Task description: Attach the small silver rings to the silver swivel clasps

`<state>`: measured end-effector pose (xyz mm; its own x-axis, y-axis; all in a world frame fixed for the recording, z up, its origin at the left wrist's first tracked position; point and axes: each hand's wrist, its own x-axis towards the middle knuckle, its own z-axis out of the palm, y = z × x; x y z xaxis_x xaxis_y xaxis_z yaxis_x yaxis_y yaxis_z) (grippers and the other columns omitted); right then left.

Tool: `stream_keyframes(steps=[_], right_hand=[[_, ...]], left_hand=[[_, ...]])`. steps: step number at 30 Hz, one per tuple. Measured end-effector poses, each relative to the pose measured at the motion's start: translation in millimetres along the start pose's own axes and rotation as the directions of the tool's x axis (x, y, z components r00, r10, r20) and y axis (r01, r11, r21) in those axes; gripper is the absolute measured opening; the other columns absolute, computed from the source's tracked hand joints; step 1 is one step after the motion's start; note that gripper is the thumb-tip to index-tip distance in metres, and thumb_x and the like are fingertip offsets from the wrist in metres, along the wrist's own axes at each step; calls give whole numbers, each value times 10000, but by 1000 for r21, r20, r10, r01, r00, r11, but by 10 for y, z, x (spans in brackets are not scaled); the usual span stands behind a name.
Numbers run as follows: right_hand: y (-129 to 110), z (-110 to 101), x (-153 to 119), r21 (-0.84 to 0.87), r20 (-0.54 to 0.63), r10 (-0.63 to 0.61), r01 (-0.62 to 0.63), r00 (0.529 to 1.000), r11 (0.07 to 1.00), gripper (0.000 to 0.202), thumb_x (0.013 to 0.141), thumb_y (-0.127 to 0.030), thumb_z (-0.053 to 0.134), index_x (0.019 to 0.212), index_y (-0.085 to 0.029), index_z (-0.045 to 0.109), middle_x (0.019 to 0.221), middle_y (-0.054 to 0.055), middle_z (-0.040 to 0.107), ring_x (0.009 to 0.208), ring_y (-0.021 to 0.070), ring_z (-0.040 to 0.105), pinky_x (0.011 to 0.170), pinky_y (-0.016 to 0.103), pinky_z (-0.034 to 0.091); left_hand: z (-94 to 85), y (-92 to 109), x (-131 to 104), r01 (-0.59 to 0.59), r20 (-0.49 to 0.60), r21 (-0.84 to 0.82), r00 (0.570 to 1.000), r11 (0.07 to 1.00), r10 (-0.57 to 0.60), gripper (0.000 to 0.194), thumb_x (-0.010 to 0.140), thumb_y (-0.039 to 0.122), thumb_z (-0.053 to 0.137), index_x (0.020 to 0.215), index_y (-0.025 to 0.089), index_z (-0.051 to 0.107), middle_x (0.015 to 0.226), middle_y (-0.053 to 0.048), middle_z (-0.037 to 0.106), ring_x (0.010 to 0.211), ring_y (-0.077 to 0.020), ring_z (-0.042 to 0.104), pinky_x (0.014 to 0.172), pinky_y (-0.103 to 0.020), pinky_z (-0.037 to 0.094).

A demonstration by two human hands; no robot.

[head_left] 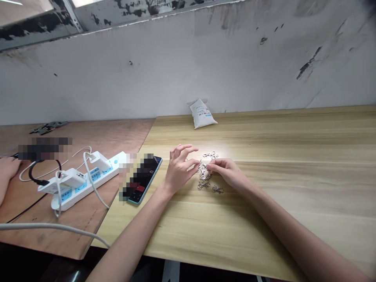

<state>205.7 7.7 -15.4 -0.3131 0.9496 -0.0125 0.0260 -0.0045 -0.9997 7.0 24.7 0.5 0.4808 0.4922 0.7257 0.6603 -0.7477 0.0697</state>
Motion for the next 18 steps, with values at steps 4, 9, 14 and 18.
stream_keyframes(steps=[4,9,14,18], right_hand=[[-28,-16,-11,22,35,4,-5,999,1000,376,767,-512,689,650,-162,616,643,4,559,643,128,490,673,284,384],[-62,-11,-55,25,127,60,-64,990,998,384,847,-527,612,723,-164,617,507,-61,397,484,80,322,508,253,257],[-99,-2,-69,-8,112,-30,31,993,999,391,846,-536,620,750,-159,582,679,-12,527,527,70,344,499,244,245],[-86,-50,-73,11,196,-10,8,980,1000,378,878,-517,595,772,-155,588,614,-39,468,500,61,313,487,241,223]], left_hand=[[-4,2,5,-29,-18,18,999,999,29,93,838,204,670,756,237,700,1158,-20,682,1175,-237,539,1020,-447,377],[-18,13,16,-25,-34,14,999,1000,26,106,838,200,665,745,239,695,1163,-20,681,1170,-237,540,1010,-442,385],[-13,14,-1,27,36,-48,999,998,-25,74,837,215,673,778,242,708,1204,-27,660,1203,-246,508,983,-429,395],[-20,14,-8,49,28,-50,998,998,-48,80,842,225,665,776,243,706,1218,-27,651,1214,-254,495,986,-436,387]])
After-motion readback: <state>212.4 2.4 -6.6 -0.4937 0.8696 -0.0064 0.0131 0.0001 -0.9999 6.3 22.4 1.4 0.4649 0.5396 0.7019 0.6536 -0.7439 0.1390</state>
